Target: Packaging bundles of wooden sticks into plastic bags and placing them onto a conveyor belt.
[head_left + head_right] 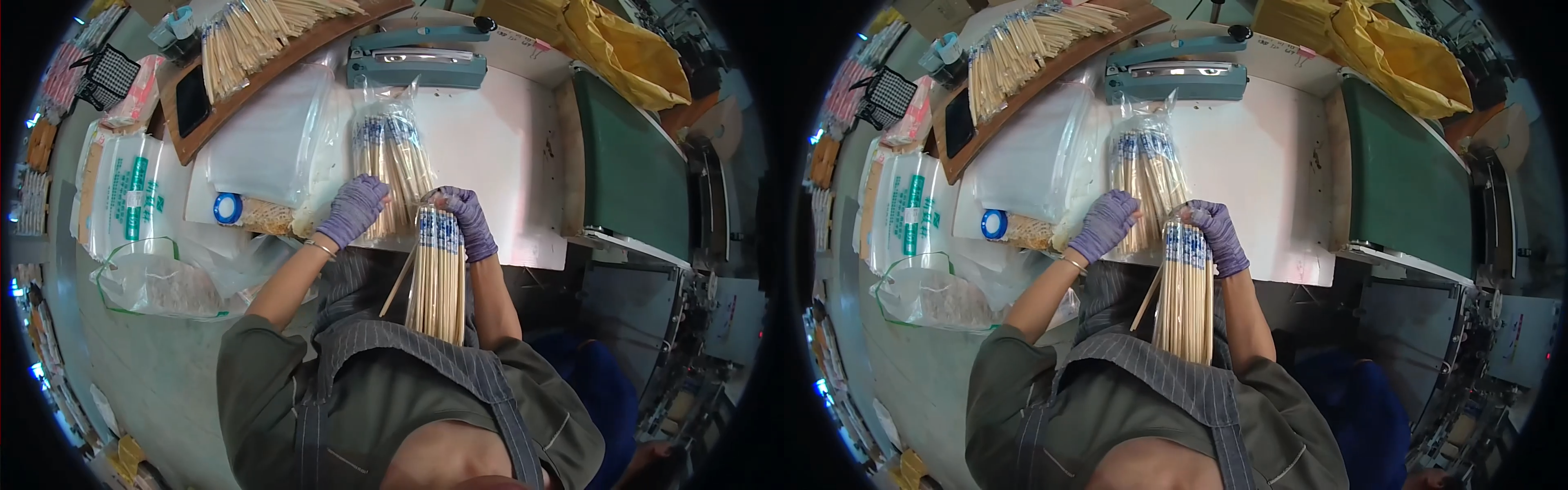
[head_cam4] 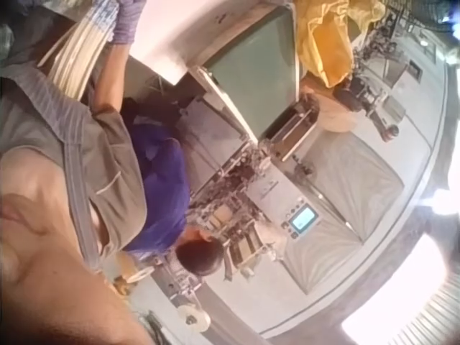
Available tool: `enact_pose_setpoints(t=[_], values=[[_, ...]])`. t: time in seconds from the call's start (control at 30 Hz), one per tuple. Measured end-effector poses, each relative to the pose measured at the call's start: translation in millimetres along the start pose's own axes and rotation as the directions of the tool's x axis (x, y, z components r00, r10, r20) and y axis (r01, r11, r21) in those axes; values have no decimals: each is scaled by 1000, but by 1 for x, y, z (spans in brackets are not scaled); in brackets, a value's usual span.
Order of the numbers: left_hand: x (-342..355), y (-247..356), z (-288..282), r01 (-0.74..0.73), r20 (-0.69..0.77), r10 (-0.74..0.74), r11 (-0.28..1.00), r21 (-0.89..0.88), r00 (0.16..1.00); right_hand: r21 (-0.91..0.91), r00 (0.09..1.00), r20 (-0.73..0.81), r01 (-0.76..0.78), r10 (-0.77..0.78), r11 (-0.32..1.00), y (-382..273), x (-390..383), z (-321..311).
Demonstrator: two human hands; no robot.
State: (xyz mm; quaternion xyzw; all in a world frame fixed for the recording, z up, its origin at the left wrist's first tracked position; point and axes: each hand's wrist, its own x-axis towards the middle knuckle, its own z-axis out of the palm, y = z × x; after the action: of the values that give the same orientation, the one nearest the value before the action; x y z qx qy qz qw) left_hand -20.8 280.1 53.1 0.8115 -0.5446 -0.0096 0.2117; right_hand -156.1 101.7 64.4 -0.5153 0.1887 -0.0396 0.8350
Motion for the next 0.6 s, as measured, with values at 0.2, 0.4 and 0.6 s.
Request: enact_pose_setpoints(t=[0.2,0.4,0.6], values=[[37,43,-9,198,-59,-277,804,-561,959,-239,998,-45,31,-43,971,3,0,3],[12,92,-50,40,70,6,764,-644,998,-654,949,-117,148,-292,742,-6,-82,51],[-60,114,-31,-44,167,185,784,-619,968,-972,641,-16,169,-768,161,37,-128,48]])
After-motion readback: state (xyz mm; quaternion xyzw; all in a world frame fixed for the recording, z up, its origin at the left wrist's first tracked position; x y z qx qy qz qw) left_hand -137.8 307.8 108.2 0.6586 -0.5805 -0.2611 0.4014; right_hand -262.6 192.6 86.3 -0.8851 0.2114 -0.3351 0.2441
